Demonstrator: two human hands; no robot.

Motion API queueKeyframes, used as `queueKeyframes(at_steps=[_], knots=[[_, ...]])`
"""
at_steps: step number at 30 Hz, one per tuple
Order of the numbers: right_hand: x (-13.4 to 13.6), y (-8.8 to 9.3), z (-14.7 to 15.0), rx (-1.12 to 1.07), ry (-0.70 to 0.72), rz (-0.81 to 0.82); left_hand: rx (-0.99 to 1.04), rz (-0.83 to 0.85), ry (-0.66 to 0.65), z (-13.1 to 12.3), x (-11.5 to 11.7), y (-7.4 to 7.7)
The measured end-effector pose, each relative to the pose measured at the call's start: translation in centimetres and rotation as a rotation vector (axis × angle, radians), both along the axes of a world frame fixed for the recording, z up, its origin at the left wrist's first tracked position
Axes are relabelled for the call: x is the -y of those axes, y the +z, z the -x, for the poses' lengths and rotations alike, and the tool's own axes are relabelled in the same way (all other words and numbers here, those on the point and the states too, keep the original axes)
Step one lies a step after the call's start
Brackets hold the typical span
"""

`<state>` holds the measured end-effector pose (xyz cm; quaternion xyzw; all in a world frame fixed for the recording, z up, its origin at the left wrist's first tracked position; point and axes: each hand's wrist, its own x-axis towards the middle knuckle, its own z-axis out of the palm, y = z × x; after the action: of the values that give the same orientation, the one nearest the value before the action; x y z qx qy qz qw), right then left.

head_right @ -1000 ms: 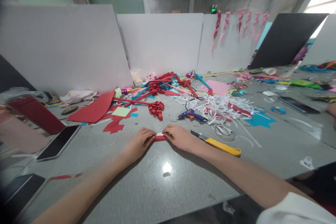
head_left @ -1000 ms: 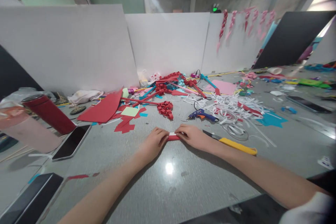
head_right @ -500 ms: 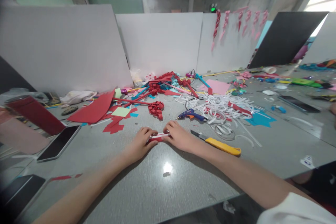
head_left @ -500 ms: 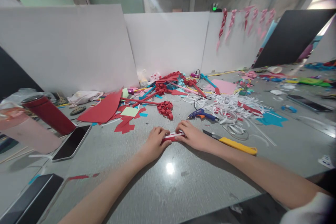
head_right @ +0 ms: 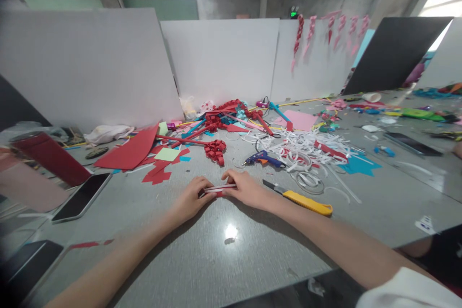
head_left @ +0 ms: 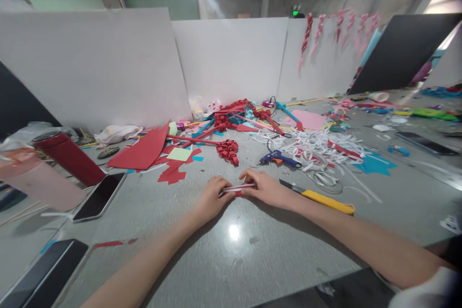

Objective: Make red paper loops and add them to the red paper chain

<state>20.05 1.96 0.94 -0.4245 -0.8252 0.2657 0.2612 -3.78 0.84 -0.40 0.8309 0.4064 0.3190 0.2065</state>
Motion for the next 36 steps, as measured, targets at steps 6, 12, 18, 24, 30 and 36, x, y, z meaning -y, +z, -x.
queueKeyframes(at_steps=[6, 12, 18, 24, 30, 36], knots=[[-0.4, 0.4, -0.1, 0.070, 0.050, -0.095, 0.014, 0.027, 0.032, 0.0, 0.0, 0.0], [0.1, 1.2, -0.3, 0.112, 0.026, -0.068, 0.048, 0.087, 0.090, 0.1, -0.1, 0.1], [0.3, 1.4, -0.3, 0.029, 0.075, -0.013, 0.068, 0.055, -0.004, 0.1, 0.7, 0.1], [0.6, 1.6, -0.2, -0.002, 0.057, 0.041, 0.013, -0.050, -0.028, 0.3, 0.9, 0.2], [0.8, 1.9, 0.0, -0.082, 0.033, 0.086, 0.014, -0.069, -0.041, 0.3, 1.0, 0.0], [1.0, 2.0, 0.1, -0.125, 0.033, 0.116, 0.096, 0.043, -0.032, -0.1, 1.2, 0.6]])
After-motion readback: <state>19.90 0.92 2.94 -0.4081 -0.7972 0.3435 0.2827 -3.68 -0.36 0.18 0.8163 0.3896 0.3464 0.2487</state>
